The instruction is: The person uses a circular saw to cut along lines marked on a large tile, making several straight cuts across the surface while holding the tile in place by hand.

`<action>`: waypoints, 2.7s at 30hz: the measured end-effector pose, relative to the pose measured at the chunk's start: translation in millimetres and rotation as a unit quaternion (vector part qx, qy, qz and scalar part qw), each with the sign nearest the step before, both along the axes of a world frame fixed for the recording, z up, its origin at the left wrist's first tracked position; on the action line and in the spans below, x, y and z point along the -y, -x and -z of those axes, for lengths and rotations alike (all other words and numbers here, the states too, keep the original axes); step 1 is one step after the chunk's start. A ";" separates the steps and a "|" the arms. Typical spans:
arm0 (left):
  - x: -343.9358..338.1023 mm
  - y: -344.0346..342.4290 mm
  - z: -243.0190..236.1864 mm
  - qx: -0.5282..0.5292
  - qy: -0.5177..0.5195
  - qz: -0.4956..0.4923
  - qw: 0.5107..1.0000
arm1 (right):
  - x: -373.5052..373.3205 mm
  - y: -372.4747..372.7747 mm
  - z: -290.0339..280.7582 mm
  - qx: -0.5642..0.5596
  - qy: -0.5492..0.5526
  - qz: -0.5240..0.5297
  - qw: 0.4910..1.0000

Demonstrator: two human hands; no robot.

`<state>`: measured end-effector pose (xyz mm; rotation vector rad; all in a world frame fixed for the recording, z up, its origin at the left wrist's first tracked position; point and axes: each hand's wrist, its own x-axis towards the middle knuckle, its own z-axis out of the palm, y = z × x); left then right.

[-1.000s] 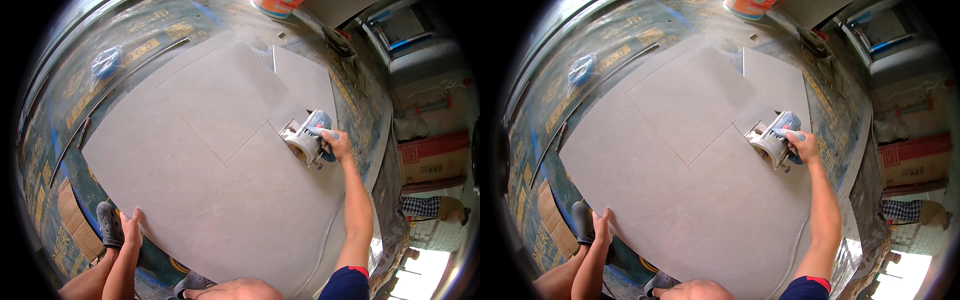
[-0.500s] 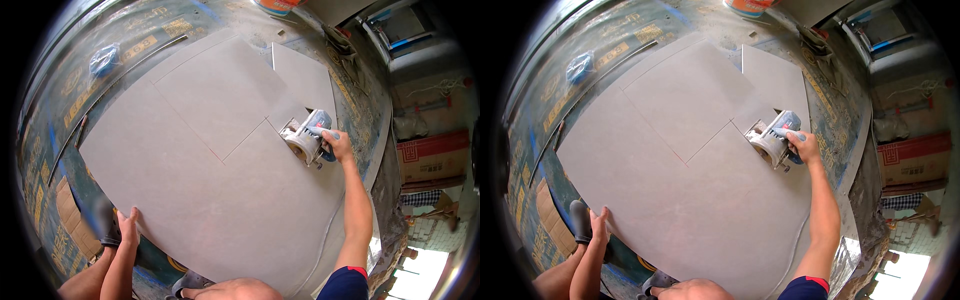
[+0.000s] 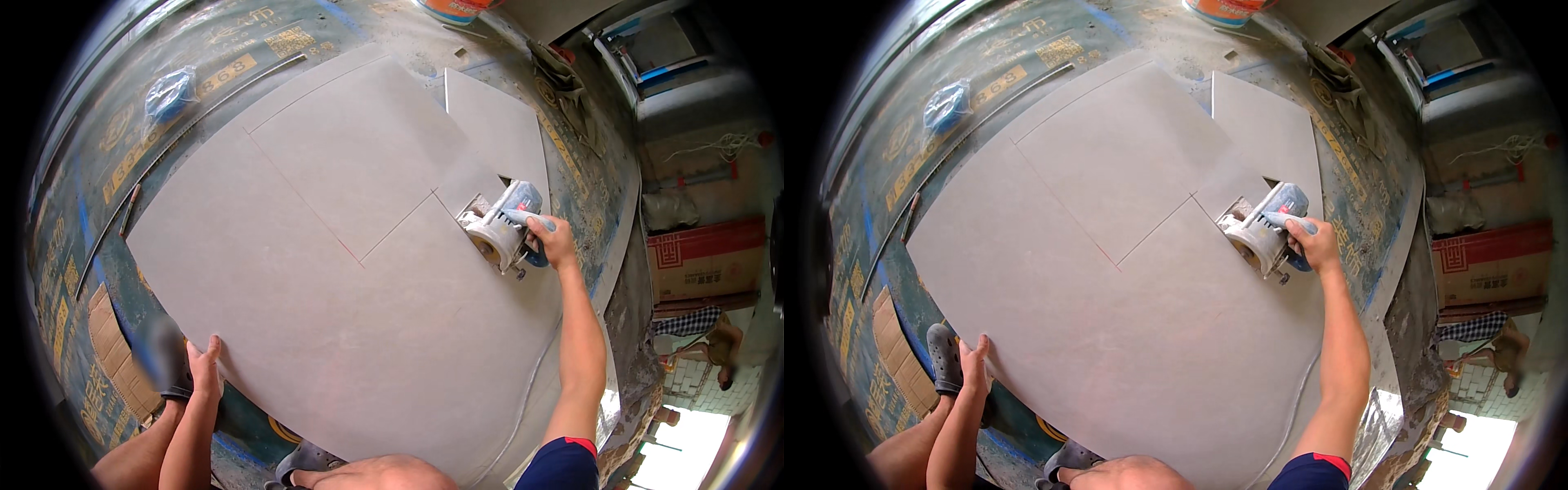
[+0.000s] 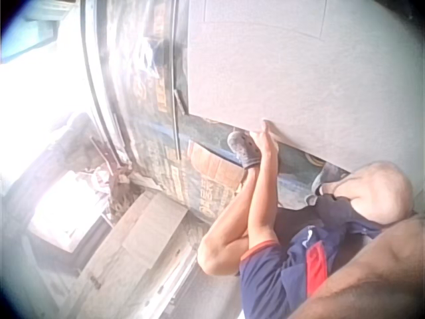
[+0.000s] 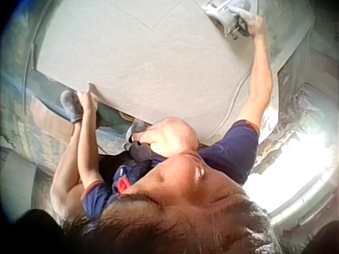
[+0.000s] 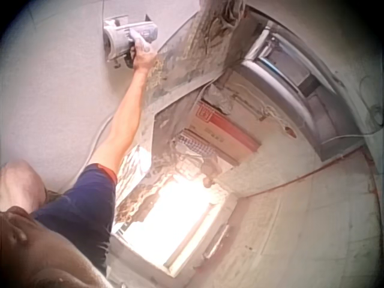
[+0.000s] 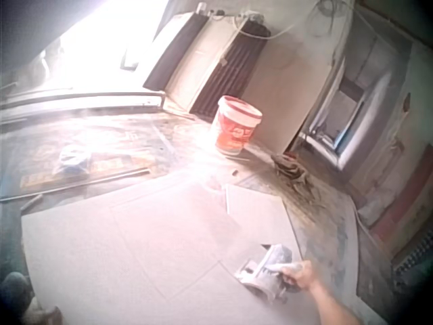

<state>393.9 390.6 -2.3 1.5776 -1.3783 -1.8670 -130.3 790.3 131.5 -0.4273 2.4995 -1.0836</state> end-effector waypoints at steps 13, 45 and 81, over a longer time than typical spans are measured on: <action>1.6 -1.8 1.9 0.013 -0.014 -0.008 1.000 | -7.6 -0.9 0.6 -0.004 -0.002 -0.006 1.000; 0.6 -0.9 1.1 0.023 0.002 0.007 1.000 | -15.1 -10.6 -17.4 -0.022 0.026 0.018 0.999; 70.8 -12.5 50.1 -0.025 0.125 -0.009 0.992 | 415.8 -101.7 -11.4 0.022 0.189 -0.057 0.980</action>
